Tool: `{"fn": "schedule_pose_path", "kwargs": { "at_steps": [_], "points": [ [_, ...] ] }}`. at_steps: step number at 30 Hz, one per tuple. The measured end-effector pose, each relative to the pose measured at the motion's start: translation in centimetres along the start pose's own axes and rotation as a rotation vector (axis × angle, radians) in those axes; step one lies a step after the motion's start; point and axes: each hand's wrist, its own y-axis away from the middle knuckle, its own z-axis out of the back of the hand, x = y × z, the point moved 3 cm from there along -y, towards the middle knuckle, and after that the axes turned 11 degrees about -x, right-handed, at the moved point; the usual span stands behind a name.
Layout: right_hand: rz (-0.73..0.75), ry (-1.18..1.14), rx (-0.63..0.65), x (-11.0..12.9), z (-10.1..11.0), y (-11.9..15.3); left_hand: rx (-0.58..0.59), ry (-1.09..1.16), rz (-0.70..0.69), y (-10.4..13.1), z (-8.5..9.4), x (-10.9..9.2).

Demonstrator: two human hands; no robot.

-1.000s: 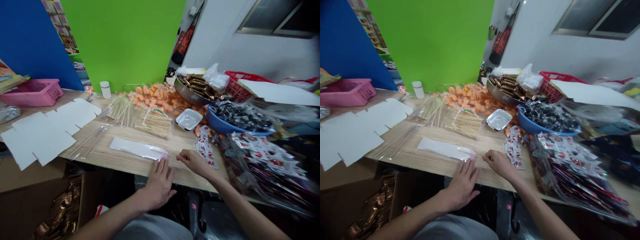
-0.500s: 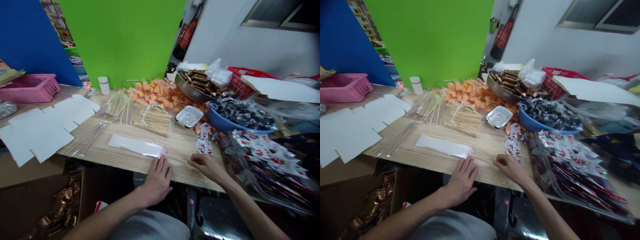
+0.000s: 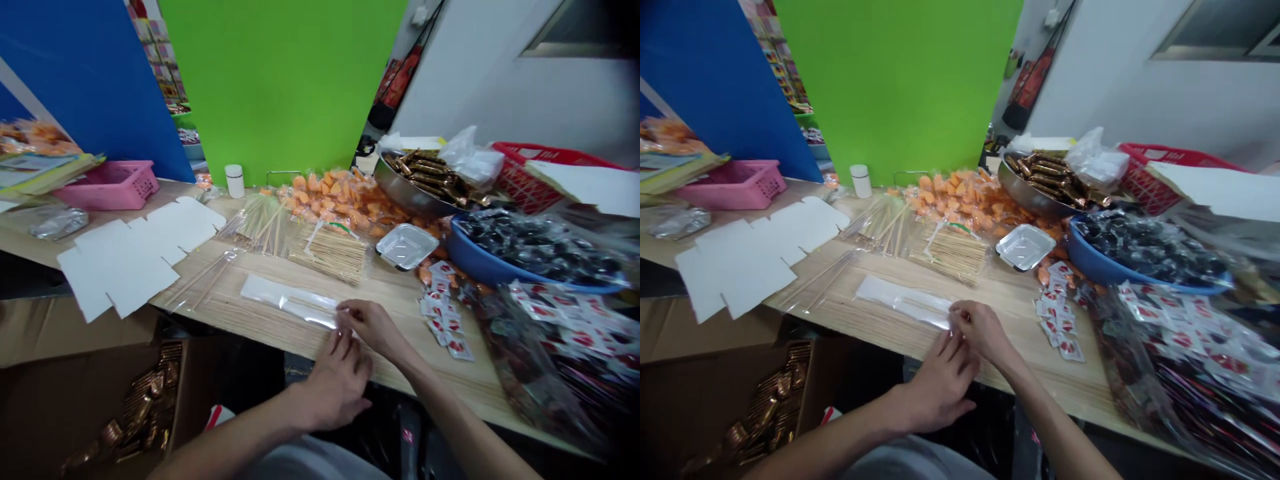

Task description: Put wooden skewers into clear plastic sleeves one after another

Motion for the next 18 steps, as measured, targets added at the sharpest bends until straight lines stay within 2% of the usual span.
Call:
{"fn": "schedule_pose_path", "kwargs": {
  "at_steps": [1,3,5,6,7,9,12,18],
  "points": [
    [0.005,0.008,0.019,0.2,-0.2,-0.1,-0.041,0.034,0.02,0.1,1.0,0.7],
    [0.006,0.004,0.063,0.5,-0.4,-0.2,-0.187,0.035,0.174,0.5,3.3,3.3],
    [-0.007,-0.006,0.084,0.6,-0.4,-0.1,-0.358,-0.109,0.489,1.3,5.7,7.2],
    [-0.013,-0.002,0.081,0.6,-0.4,0.0,-0.395,-0.203,0.63,1.7,6.6,9.1],
    [-0.014,0.008,0.075,0.7,-0.4,0.0,-0.383,-0.28,0.708,2.0,7.2,10.7],
    [-0.01,0.035,0.06,0.9,-0.3,0.1,-0.297,-0.367,0.78,2.1,7.6,13.1],
    [-0.002,0.065,0.032,1.1,-0.3,0.1,-0.209,-0.378,0.808,1.9,7.2,14.5],
    [-0.014,0.056,0.035,0.8,-0.3,0.2,-0.265,-0.393,0.89,2.0,7.0,14.3]
  ]
}}
